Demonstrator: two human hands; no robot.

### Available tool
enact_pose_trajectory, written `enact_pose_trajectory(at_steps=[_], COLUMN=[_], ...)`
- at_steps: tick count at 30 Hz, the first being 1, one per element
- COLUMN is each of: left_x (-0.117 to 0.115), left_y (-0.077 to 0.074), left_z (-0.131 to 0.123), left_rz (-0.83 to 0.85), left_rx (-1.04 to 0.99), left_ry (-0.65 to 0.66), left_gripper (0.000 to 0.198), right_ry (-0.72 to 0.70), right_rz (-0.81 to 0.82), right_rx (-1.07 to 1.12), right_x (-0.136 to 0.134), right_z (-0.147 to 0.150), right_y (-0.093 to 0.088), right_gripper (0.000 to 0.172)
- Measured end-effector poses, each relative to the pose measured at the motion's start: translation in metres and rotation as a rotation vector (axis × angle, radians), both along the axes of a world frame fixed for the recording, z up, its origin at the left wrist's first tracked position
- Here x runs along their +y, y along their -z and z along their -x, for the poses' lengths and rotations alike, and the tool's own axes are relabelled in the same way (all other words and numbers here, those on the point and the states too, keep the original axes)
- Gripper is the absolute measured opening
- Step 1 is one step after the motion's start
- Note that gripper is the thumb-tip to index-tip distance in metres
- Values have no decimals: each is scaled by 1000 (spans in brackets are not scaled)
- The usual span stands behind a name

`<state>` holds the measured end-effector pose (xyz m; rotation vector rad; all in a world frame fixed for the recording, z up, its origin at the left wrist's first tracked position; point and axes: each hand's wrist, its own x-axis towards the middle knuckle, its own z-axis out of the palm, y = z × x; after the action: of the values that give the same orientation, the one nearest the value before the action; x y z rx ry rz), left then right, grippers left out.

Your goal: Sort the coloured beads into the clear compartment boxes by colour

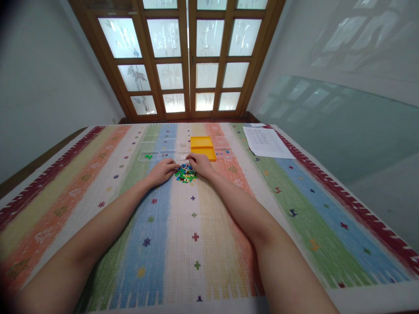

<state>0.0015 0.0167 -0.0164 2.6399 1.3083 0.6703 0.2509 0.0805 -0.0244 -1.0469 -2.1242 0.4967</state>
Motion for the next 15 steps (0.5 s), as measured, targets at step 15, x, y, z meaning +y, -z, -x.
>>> enact_pose_trajectory(at_steps=[15], left_x=[-1], left_y=[-2], left_z=[1], left_rz=[35], left_rx=[-16], left_ry=[18], left_gripper=[29], right_ry=[-22], right_rz=[-13], right_rx=[10], right_x=[2], right_z=[-1], right_y=[4], right_gripper=[25])
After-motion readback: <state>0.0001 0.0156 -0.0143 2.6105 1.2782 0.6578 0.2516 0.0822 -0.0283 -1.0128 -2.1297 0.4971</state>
